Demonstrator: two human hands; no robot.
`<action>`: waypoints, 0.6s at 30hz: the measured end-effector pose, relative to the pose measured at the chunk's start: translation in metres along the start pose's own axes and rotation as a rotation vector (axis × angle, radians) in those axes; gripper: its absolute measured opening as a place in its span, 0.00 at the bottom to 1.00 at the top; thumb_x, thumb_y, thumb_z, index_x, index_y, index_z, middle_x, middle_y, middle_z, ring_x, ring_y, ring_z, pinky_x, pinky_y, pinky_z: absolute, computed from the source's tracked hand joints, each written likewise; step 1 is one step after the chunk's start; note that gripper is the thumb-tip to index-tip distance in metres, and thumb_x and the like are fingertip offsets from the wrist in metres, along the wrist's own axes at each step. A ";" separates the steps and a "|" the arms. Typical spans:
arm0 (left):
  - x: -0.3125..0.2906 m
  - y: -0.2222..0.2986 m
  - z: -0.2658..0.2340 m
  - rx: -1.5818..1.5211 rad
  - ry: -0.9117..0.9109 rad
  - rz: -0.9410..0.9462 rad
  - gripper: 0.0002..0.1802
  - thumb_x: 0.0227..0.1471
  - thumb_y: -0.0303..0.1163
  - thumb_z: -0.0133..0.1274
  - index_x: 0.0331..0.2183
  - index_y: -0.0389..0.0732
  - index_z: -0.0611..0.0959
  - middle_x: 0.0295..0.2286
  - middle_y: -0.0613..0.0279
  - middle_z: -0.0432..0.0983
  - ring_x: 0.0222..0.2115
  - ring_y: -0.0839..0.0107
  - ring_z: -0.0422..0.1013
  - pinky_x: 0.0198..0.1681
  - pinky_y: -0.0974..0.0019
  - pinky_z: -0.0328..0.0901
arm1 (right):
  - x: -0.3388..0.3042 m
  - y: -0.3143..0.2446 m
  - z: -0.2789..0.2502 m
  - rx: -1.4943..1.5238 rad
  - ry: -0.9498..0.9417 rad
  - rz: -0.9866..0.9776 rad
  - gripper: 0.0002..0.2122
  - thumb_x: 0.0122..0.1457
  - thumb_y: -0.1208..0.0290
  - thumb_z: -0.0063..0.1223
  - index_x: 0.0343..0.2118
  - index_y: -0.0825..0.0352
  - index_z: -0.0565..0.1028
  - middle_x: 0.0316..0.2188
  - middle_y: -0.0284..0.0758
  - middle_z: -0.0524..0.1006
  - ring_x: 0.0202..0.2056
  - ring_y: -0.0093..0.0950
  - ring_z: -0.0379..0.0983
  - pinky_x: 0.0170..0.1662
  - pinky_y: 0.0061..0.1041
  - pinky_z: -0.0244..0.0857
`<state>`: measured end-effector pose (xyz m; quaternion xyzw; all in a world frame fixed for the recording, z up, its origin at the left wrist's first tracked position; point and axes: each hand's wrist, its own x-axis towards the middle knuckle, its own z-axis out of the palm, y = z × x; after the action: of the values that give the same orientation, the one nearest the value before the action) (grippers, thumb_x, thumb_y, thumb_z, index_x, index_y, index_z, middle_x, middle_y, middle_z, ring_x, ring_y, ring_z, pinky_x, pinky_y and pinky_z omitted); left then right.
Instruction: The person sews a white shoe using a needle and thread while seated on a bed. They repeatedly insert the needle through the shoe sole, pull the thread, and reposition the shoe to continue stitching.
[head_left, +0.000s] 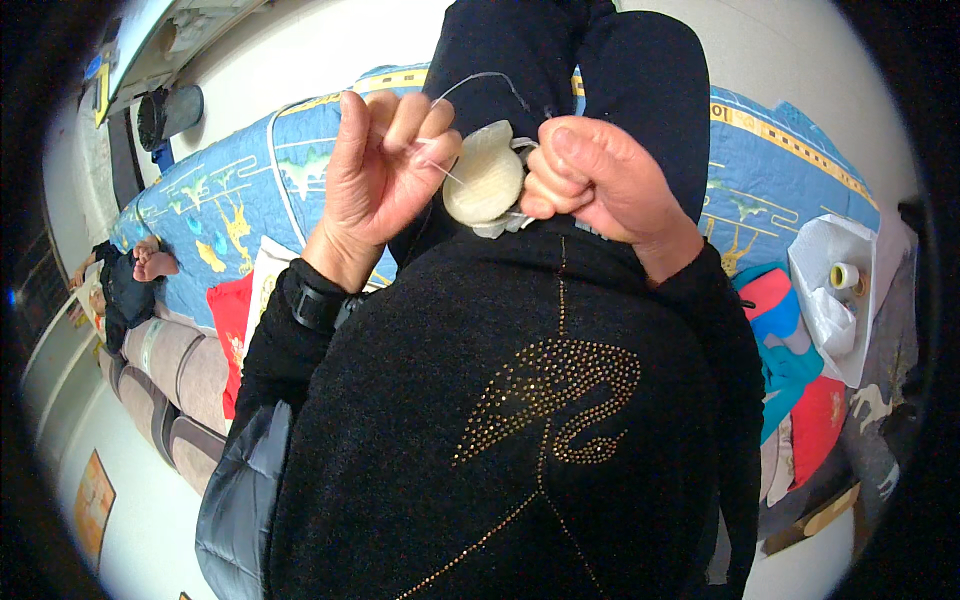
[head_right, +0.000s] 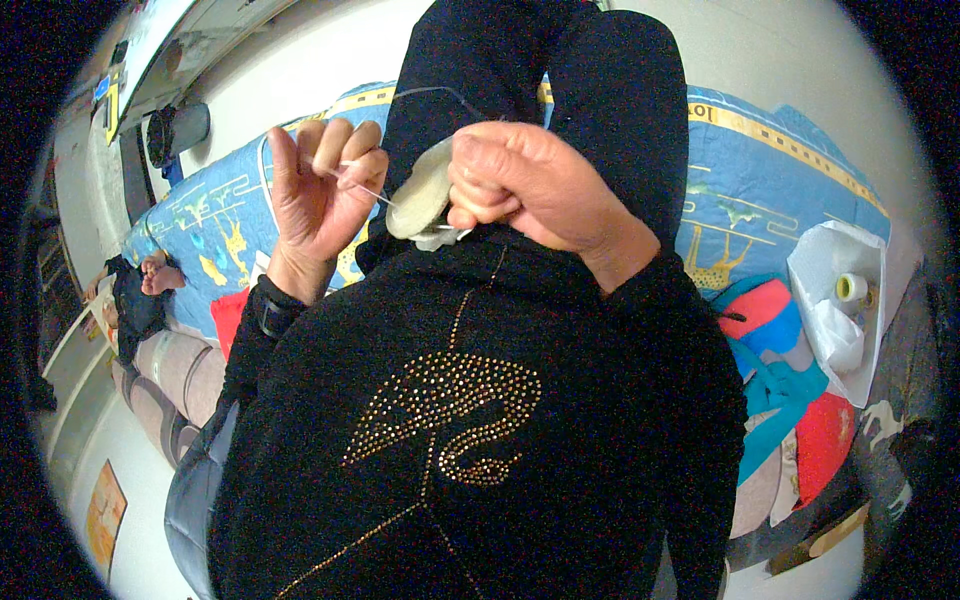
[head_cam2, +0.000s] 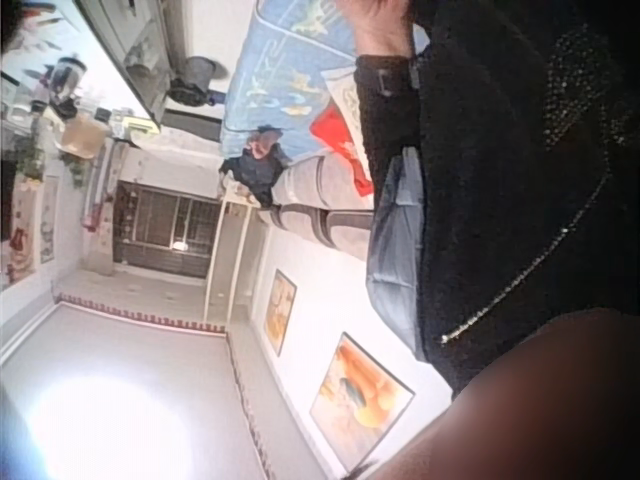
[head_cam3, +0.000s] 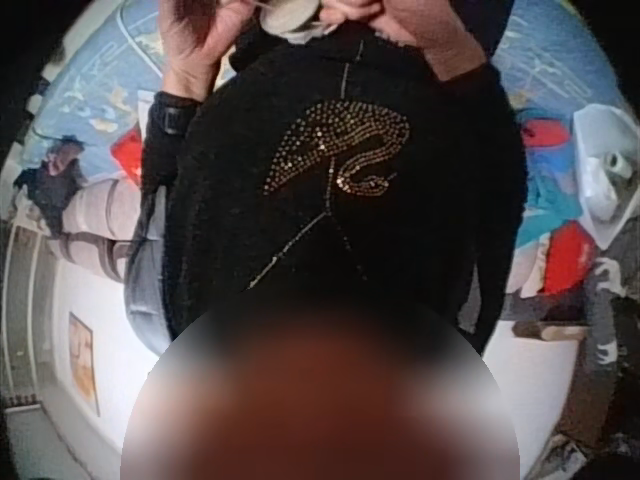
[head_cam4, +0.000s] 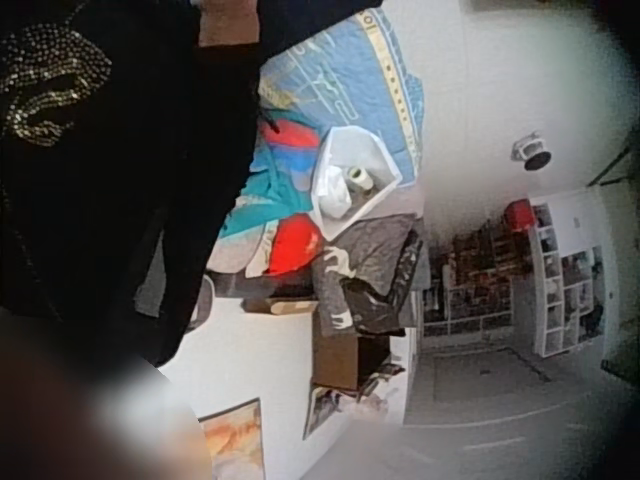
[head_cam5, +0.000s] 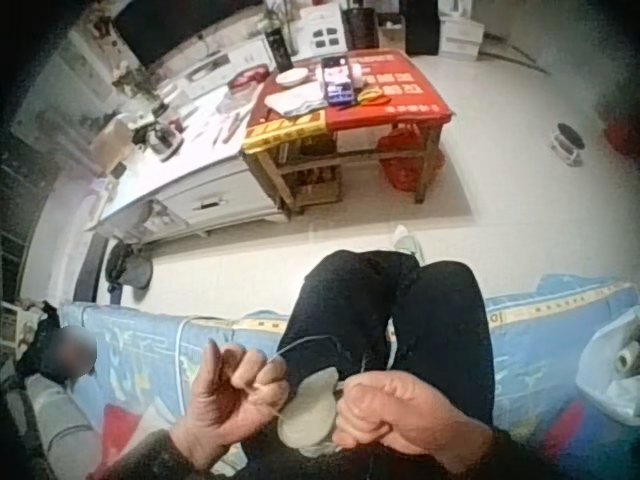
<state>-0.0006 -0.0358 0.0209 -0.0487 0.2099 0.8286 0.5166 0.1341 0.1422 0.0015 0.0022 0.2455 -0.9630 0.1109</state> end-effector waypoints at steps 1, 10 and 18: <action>0.003 -0.001 0.000 0.048 -0.112 -0.025 0.23 0.58 0.52 0.48 0.20 0.46 0.72 0.21 0.72 0.60 0.27 0.76 0.55 0.34 0.71 0.56 | 0.000 0.001 0.002 0.017 0.001 -0.006 0.17 0.68 0.61 0.37 0.22 0.61 0.60 0.17 0.23 0.54 0.18 0.15 0.50 0.35 0.22 0.63; -0.005 -0.017 0.013 0.641 0.023 -0.140 0.25 0.57 0.41 0.52 0.50 0.33 0.73 0.36 0.64 0.71 0.39 0.74 0.67 0.56 0.66 0.57 | -0.003 -0.008 0.016 -0.036 0.094 -0.090 0.16 0.68 0.62 0.35 0.24 0.63 0.61 0.19 0.24 0.56 0.19 0.16 0.51 0.34 0.23 0.62; 0.004 -0.015 0.001 0.276 -0.050 -0.234 0.17 0.61 0.38 0.47 0.38 0.33 0.78 0.21 0.68 0.64 0.21 0.80 0.58 0.27 0.77 0.58 | 0.002 -0.012 0.024 -0.038 0.146 -0.162 0.14 0.69 0.62 0.33 0.25 0.61 0.60 0.19 0.24 0.54 0.19 0.15 0.51 0.31 0.21 0.58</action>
<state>0.0106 -0.0259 0.0164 0.0196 0.3017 0.7272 0.6162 0.1305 0.1404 0.0285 0.0502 0.2706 -0.9613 0.0145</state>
